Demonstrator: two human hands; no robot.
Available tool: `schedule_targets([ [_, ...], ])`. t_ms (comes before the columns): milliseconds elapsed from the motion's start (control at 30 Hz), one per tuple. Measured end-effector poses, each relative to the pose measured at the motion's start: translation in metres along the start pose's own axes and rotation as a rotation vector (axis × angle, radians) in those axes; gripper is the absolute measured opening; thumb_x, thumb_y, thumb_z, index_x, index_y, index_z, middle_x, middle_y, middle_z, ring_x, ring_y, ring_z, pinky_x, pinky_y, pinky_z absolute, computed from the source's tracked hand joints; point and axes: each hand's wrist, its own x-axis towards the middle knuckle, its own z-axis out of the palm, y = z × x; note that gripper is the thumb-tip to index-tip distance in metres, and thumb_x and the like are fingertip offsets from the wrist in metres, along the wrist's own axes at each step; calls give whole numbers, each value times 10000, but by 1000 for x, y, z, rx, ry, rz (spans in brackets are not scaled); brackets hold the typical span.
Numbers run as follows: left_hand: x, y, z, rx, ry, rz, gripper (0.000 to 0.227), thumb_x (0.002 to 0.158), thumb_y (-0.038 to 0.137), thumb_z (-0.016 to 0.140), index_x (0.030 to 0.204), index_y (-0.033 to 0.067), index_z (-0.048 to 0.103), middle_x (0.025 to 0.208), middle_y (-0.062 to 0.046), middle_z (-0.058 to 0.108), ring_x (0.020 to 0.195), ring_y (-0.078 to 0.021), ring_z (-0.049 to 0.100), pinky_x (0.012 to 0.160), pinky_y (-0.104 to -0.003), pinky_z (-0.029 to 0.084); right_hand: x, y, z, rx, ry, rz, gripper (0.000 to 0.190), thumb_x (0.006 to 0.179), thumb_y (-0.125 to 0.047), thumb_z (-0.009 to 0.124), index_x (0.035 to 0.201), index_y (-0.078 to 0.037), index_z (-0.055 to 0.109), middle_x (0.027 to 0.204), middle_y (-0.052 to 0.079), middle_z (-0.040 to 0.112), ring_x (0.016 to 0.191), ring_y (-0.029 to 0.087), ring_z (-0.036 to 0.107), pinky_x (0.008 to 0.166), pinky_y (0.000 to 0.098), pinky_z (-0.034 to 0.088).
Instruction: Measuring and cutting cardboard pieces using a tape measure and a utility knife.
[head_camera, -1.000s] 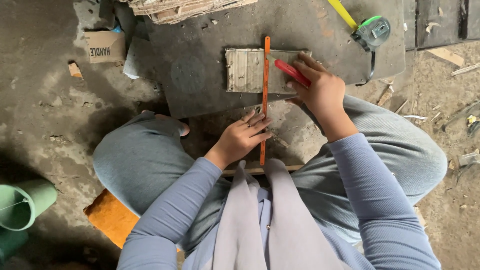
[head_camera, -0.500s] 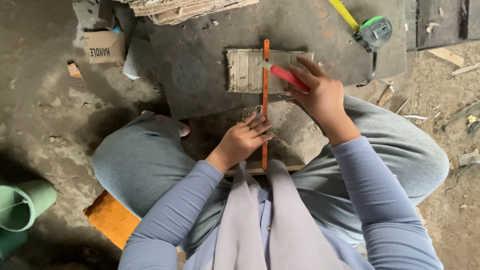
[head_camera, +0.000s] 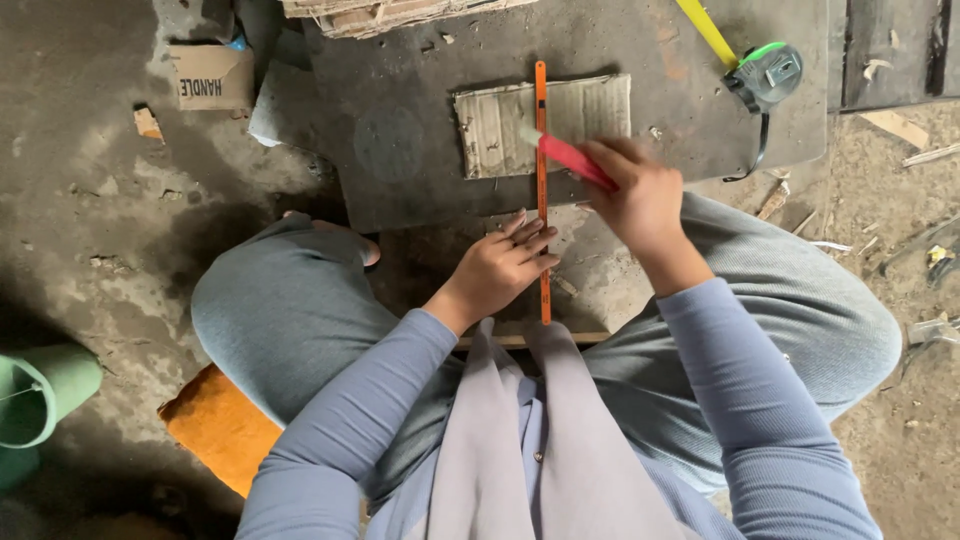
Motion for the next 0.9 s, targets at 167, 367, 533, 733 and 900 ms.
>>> schedule_targets([
  [167,3,0,-3,33,11,-11,122,729,144,698,832,180,643,1039,-9,609,995,-174,562,900,-340,466,-28,-20,32,267,0,287,165,699,-248,689,812,-165,601,573,37,525,542,269,582,481,340,445],
  [367,9,1,-9,-6,9,-10,68,769,132,657,831,150,636,1026,-20,606,1023,-188,545,905,-353,457,-37,-43,26,529,-20,532,146,708,-167,630,680,-71,523,464,64,414,436,219,464,441,309,380],
  [533,11,3,-11,-44,26,-8,20,806,146,610,805,134,626,938,-32,624,939,-204,588,897,-358,464,-40,-44,37,745,-79,659,206,701,-143,653,644,-85,462,459,25,410,395,141,466,394,252,389],
  [733,23,-9,-23,-142,22,49,86,852,170,540,838,133,617,940,-6,628,935,-175,594,917,-352,437,-40,-37,44,947,21,711,264,708,-109,692,646,-73,438,510,44,449,437,119,489,375,216,424],
  [900,39,-57,-21,-197,102,-153,171,776,61,587,929,114,641,890,-68,660,840,-194,632,1014,-437,259,-34,-52,30,1002,31,670,233,725,-75,653,682,-66,425,534,89,521,351,121,477,330,196,374],
])
